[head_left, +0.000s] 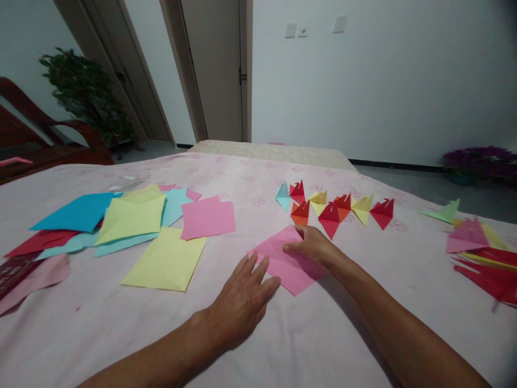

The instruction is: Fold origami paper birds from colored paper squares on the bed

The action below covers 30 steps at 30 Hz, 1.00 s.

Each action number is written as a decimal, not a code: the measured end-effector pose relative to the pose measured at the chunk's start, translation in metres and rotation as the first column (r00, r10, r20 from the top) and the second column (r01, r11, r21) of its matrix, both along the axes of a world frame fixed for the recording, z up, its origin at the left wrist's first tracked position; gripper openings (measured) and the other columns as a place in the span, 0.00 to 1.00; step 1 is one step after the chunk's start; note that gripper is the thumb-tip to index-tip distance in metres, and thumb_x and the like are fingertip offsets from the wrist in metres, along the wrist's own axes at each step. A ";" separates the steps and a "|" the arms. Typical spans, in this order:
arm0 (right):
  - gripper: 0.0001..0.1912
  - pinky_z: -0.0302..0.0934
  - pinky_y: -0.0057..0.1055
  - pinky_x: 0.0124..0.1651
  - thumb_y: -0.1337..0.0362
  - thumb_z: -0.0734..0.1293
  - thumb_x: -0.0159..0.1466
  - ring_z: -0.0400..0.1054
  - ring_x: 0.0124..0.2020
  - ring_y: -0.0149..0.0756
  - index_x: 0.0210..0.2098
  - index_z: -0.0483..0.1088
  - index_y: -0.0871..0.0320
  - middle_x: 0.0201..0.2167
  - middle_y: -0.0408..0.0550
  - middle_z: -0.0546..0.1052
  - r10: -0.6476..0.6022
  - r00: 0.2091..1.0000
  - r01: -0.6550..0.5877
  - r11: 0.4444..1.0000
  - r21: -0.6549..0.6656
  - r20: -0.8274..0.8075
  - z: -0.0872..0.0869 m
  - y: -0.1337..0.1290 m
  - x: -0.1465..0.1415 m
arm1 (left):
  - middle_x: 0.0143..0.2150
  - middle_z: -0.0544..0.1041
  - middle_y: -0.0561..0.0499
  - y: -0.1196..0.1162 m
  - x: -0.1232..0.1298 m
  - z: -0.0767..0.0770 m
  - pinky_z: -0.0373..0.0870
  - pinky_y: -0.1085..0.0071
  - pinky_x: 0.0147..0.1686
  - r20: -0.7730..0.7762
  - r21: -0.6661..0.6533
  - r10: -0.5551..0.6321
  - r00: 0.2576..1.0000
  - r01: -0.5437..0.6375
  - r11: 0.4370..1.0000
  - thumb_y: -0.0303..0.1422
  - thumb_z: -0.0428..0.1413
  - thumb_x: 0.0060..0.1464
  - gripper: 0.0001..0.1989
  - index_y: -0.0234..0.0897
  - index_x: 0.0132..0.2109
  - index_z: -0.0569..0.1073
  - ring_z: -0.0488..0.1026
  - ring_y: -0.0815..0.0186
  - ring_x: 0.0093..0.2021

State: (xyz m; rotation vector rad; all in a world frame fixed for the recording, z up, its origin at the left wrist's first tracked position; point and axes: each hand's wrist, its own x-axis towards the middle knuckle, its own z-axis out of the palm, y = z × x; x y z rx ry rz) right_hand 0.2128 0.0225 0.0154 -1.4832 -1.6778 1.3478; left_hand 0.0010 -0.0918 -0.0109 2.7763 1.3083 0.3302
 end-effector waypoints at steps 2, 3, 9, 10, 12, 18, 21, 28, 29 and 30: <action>0.13 0.59 0.27 0.26 0.62 0.72 0.46 0.68 0.24 0.33 0.30 0.73 0.62 0.25 0.44 0.76 0.013 1.000 -0.015 0.998 -0.064 -0.026 -0.001 -0.005 0.006 | 0.67 0.62 0.41 -0.001 0.000 0.004 0.52 0.42 0.65 0.015 -0.018 -0.032 0.999 0.032 0.999 0.28 0.49 0.62 0.19 0.43 0.60 0.64 0.53 0.46 0.69; 0.12 0.57 0.26 0.25 0.62 0.72 0.46 0.66 0.23 0.32 0.28 0.72 0.62 0.23 0.43 0.75 0.020 0.999 -0.022 0.997 -0.072 -0.030 -0.002 -0.007 0.008 | 0.67 0.62 0.42 -0.001 0.000 0.006 0.51 0.42 0.65 0.025 -0.029 -0.045 0.999 0.046 0.999 0.29 0.48 0.63 0.18 0.43 0.59 0.65 0.53 0.47 0.69; 0.10 0.57 0.25 0.25 0.65 0.70 0.47 0.66 0.24 0.31 0.29 0.74 0.62 0.23 0.41 0.75 0.054 0.998 -0.055 0.996 0.073 0.021 -0.012 0.001 0.015 | 0.66 0.64 0.43 0.003 -0.002 0.007 0.50 0.45 0.67 0.079 -0.060 -0.054 0.995 0.059 0.996 0.29 0.47 0.64 0.17 0.41 0.58 0.66 0.55 0.52 0.69; 0.12 0.59 0.26 0.27 0.65 0.70 0.47 0.67 0.25 0.32 0.32 0.75 0.62 0.25 0.42 0.75 0.078 0.997 -0.078 0.995 0.062 0.004 -0.012 0.003 0.013 | 0.66 0.64 0.43 0.004 -0.002 0.006 0.50 0.46 0.67 0.086 -0.060 -0.052 0.995 0.057 0.997 0.30 0.47 0.63 0.18 0.40 0.59 0.65 0.55 0.52 0.69; 0.15 0.62 0.28 0.30 0.64 0.70 0.49 0.68 0.28 0.34 0.36 0.76 0.62 0.28 0.44 0.77 0.148 0.989 -0.147 0.988 0.054 -0.025 -0.010 0.005 0.010 | 0.67 0.63 0.42 0.006 -0.003 0.003 0.51 0.47 0.67 0.099 -0.056 -0.037 0.994 0.042 0.998 0.30 0.49 0.62 0.20 0.38 0.61 0.64 0.56 0.53 0.69; 0.17 0.60 0.28 0.37 0.74 0.63 0.56 0.67 0.34 0.32 0.39 0.79 0.54 0.30 0.43 0.71 0.234 0.940 -0.329 0.812 0.482 0.248 -0.001 -0.010 0.001 | 0.65 0.66 0.43 0.007 -0.003 0.005 0.53 0.48 0.65 0.092 -0.056 0.019 0.996 -0.014 0.998 0.33 0.52 0.60 0.21 0.41 0.60 0.65 0.58 0.53 0.67; 0.23 0.58 0.28 0.37 0.78 0.62 0.55 0.64 0.33 0.32 0.43 0.79 0.52 0.28 0.42 0.68 0.188 0.908 -0.389 0.712 0.584 0.375 -0.003 -0.018 0.003 | 0.64 0.66 0.42 0.008 -0.002 0.007 0.52 0.46 0.65 0.072 -0.061 0.041 0.997 -0.036 0.997 0.34 0.53 0.59 0.21 0.42 0.59 0.66 0.58 0.51 0.67; 0.15 0.57 0.32 0.39 0.72 0.63 0.63 0.64 0.35 0.35 0.44 0.78 0.52 0.33 0.47 0.71 0.133 0.857 -0.494 0.484 0.722 0.497 -0.015 -0.025 0.007 | 0.63 0.65 0.42 0.010 -0.001 0.006 0.52 0.46 0.64 0.044 -0.059 0.062 0.997 -0.059 0.996 0.34 0.53 0.59 0.21 0.42 0.59 0.64 0.56 0.51 0.67; 0.15 0.58 0.33 0.41 0.71 0.63 0.64 0.65 0.37 0.35 0.44 0.77 0.52 0.35 0.48 0.73 0.137 0.858 -0.497 0.467 0.731 0.495 -0.016 -0.025 0.008 | 0.63 0.65 0.42 0.010 -0.001 0.006 0.53 0.47 0.64 0.042 -0.054 0.069 0.997 -0.067 0.996 0.34 0.53 0.59 0.21 0.42 0.59 0.64 0.56 0.51 0.67; 0.15 0.60 0.35 0.43 0.70 0.63 0.65 0.66 0.40 0.37 0.46 0.77 0.52 0.39 0.50 0.75 0.151 0.858 -0.501 0.452 0.738 0.490 -0.018 -0.026 0.009 | 0.63 0.65 0.42 0.010 -0.001 0.006 0.53 0.47 0.64 0.041 -0.052 0.076 0.996 -0.074 0.996 0.34 0.53 0.58 0.21 0.42 0.59 0.64 0.56 0.52 0.67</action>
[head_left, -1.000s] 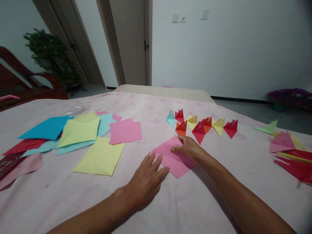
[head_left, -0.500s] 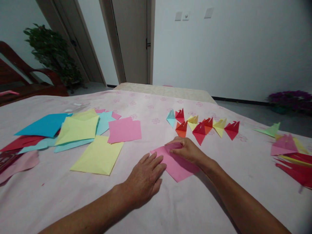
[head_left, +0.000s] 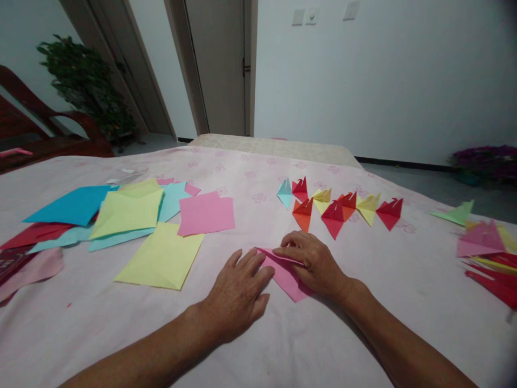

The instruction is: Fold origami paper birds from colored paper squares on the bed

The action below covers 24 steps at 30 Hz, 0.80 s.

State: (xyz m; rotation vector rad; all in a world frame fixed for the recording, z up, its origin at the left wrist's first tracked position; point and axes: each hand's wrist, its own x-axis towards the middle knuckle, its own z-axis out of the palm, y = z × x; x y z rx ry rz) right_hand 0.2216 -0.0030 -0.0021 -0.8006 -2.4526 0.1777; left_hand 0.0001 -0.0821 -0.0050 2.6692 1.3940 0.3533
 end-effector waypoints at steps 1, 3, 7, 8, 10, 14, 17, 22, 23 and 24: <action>0.15 0.60 0.37 0.45 0.69 0.62 0.65 0.68 0.43 0.38 0.48 0.76 0.53 0.42 0.51 0.76 0.027 1.000 -0.027 1.000 0.003 -0.007 -0.001 0.000 0.001 | 0.63 0.65 0.42 0.000 0.000 0.000 0.53 0.48 0.64 -0.002 0.000 0.005 1.000 -0.005 1.000 0.33 0.53 0.58 0.22 0.42 0.59 0.64 0.57 0.53 0.66; 0.16 0.61 0.40 0.49 0.69 0.62 0.66 0.69 0.47 0.39 0.51 0.73 0.54 0.47 0.52 0.77 0.087 0.996 -0.087 0.996 0.002 -0.020 -0.004 0.000 0.003 | 0.63 0.65 0.43 0.001 0.001 0.000 0.54 0.50 0.64 -0.005 0.001 0.016 1.000 -0.016 1.000 0.32 0.53 0.58 0.22 0.42 0.59 0.63 0.58 0.55 0.65; 0.17 0.62 0.41 0.52 0.71 0.62 0.65 0.71 0.51 0.39 0.51 0.73 0.55 0.49 0.52 0.78 0.142 0.990 -0.142 0.990 -0.023 -0.024 -0.009 0.001 0.006 | 0.62 0.65 0.43 0.001 0.002 0.000 0.55 0.52 0.65 -0.020 0.012 0.039 0.999 -0.039 0.999 0.31 0.53 0.59 0.20 0.41 0.58 0.64 0.60 0.56 0.64; 0.17 0.62 0.41 0.53 0.72 0.62 0.64 0.70 0.52 0.39 0.50 0.73 0.55 0.50 0.52 0.78 0.138 0.990 -0.139 0.990 -0.029 -0.021 -0.010 0.001 0.006 | 0.62 0.65 0.43 0.001 0.002 0.000 0.55 0.52 0.65 -0.024 0.015 0.044 0.999 -0.043 0.999 0.31 0.52 0.59 0.20 0.41 0.58 0.64 0.60 0.56 0.64; 0.19 0.62 0.42 0.54 0.74 0.62 0.62 0.70 0.54 0.39 0.49 0.74 0.55 0.51 0.51 0.78 0.130 0.991 -0.130 0.991 -0.035 -0.013 -0.011 0.001 0.007 | 0.62 0.65 0.43 0.001 0.002 -0.002 0.55 0.52 0.65 -0.024 0.020 0.055 0.998 -0.054 0.998 0.31 0.53 0.59 0.20 0.40 0.58 0.64 0.60 0.56 0.64; 0.23 0.62 0.42 0.56 0.77 0.63 0.58 0.69 0.55 0.39 0.50 0.74 0.55 0.51 0.49 0.78 0.122 0.992 -0.122 0.992 -0.039 0.013 -0.013 0.001 0.008 | 0.63 0.63 0.41 0.000 0.000 -0.006 0.57 0.52 0.64 -0.023 0.034 0.081 0.996 -0.080 0.996 0.31 0.53 0.58 0.21 0.39 0.58 0.64 0.61 0.54 0.63; 0.27 0.62 0.42 0.56 0.79 0.62 0.54 0.69 0.55 0.40 0.49 0.74 0.54 0.52 0.48 0.78 0.113 0.993 -0.111 0.993 -0.044 0.033 -0.012 0.001 0.008 | 0.64 0.62 0.39 0.000 0.000 -0.009 0.60 0.51 0.62 -0.024 0.049 0.091 0.996 -0.090 0.995 0.31 0.54 0.57 0.22 0.39 0.59 0.64 0.61 0.52 0.63; 0.27 0.62 0.41 0.56 0.80 0.62 0.53 0.69 0.55 0.39 0.49 0.75 0.54 0.52 0.46 0.78 0.102 0.994 -0.099 0.994 -0.045 0.049 -0.011 0.001 0.008 | 0.65 0.61 0.38 0.000 0.000 -0.008 0.63 0.53 0.59 -0.029 0.039 0.133 0.991 -0.132 0.990 0.33 0.55 0.56 0.20 0.36 0.56 0.66 0.63 0.51 0.61; 0.28 0.62 0.41 0.56 0.80 0.62 0.53 0.69 0.55 0.39 0.49 0.75 0.54 0.52 0.46 0.78 0.101 0.994 -0.099 0.994 -0.042 0.050 -0.012 0.001 0.008 | 0.66 0.61 0.37 0.000 0.000 -0.007 0.62 0.53 0.60 -0.031 0.042 0.128 0.991 -0.127 0.991 0.33 0.55 0.56 0.20 0.36 0.56 0.66 0.63 0.51 0.62; 0.28 0.62 0.42 0.56 0.80 0.62 0.53 0.69 0.55 0.40 0.50 0.75 0.54 0.52 0.46 0.78 0.104 0.993 -0.103 0.994 -0.037 0.048 -0.013 0.001 0.008 | 0.66 0.61 0.37 0.001 0.000 -0.007 0.62 0.53 0.60 -0.035 0.047 0.118 0.992 -0.117 0.992 0.32 0.55 0.57 0.21 0.35 0.57 0.66 0.62 0.51 0.63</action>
